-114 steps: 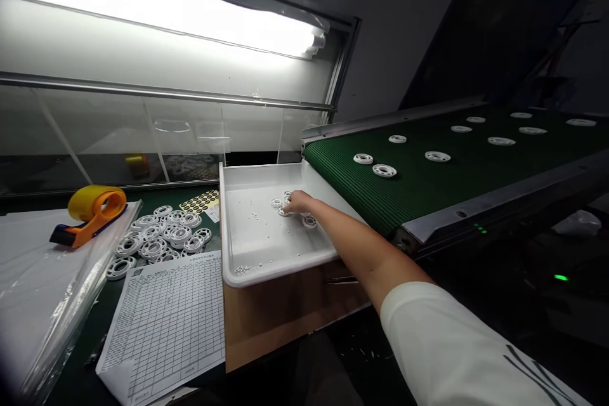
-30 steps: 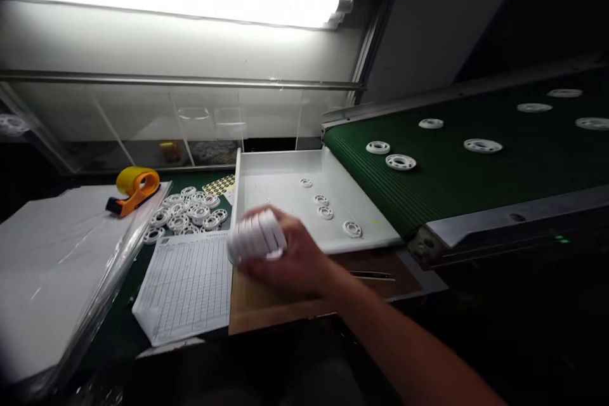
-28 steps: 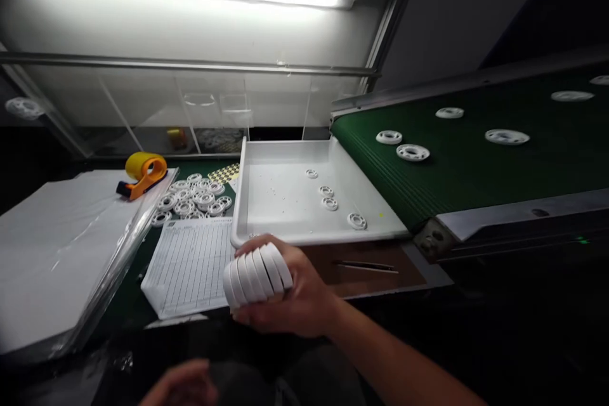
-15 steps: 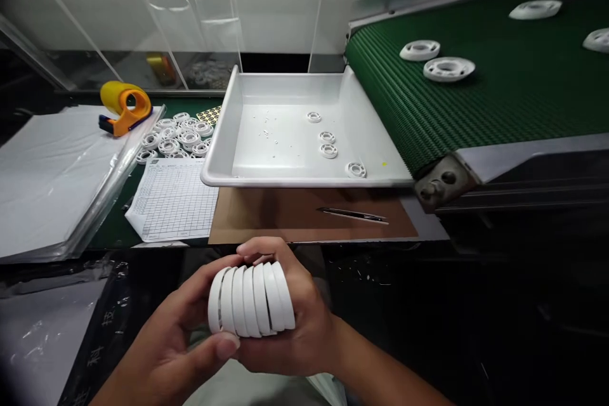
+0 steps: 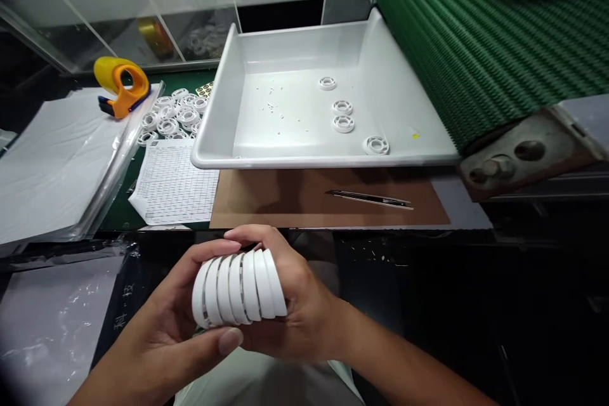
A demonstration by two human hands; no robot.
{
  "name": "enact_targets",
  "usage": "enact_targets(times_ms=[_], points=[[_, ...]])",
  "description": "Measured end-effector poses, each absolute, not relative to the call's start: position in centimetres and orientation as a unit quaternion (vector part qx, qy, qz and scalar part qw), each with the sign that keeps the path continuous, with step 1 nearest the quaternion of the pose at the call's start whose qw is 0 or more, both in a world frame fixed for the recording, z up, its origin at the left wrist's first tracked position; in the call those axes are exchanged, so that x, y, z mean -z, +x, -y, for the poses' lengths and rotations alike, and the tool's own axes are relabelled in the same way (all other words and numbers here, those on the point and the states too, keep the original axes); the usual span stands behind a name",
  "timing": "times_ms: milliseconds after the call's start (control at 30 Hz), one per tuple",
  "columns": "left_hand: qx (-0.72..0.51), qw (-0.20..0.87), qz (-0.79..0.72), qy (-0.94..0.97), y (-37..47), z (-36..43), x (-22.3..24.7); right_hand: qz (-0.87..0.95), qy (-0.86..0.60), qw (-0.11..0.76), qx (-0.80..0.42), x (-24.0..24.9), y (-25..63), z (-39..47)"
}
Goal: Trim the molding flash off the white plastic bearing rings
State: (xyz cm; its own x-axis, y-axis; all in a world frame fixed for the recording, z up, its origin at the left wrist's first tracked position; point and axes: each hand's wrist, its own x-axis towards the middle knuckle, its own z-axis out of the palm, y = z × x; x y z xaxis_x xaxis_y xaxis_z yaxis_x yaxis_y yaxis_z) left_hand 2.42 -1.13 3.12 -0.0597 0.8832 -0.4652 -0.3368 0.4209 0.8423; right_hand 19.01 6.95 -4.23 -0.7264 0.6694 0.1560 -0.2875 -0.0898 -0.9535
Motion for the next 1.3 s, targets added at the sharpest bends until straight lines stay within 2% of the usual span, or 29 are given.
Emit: enact_targets(times_ms=[100, 333, 600, 800, 900, 1000, 1133, 1300], points=[[-0.471, 0.647, -0.553, 0.232, 2.5, 0.7, -3.0, 0.635, -0.185, 0.340, -0.669, 3.5, 19.4, -7.1], [-0.485, 0.568, -0.597, 0.292, 2.9, 0.3, -2.7, 0.708, -0.170, 0.325, -0.604, 3.5, 19.7, -7.7], [-0.436, 0.569, -0.639, 0.278, 2.6, 0.2, -2.9, 0.655, -0.154, 0.307, -0.673, 3.9, 19.4, -8.0], [-0.472, 0.604, -0.556, 0.321, 1.5, 0.7, -1.5, 0.694, -0.152, 0.329, -0.622, 3.8, 19.1, -8.0], [-0.474, 0.593, -0.571, 0.313, 1.7, 0.8, -1.5, 0.694, -0.167, 0.325, -0.621, 3.8, 19.0, -8.0], [-0.476, 0.574, -0.607, 0.273, 2.3, 0.7, -2.0, 0.685, -0.169, 0.302, -0.641, 3.6, 19.1, -8.0], [-0.491, 0.612, -0.568, 0.247, 2.2, 0.7, -2.2, 0.684, -0.147, 0.275, -0.659, 3.3, 19.3, -8.3], [-0.490, 0.616, -0.522, 0.328, 1.2, 1.3, -1.8, 0.652, -0.142, 0.228, -0.709, 3.0, 19.7, -8.7]])
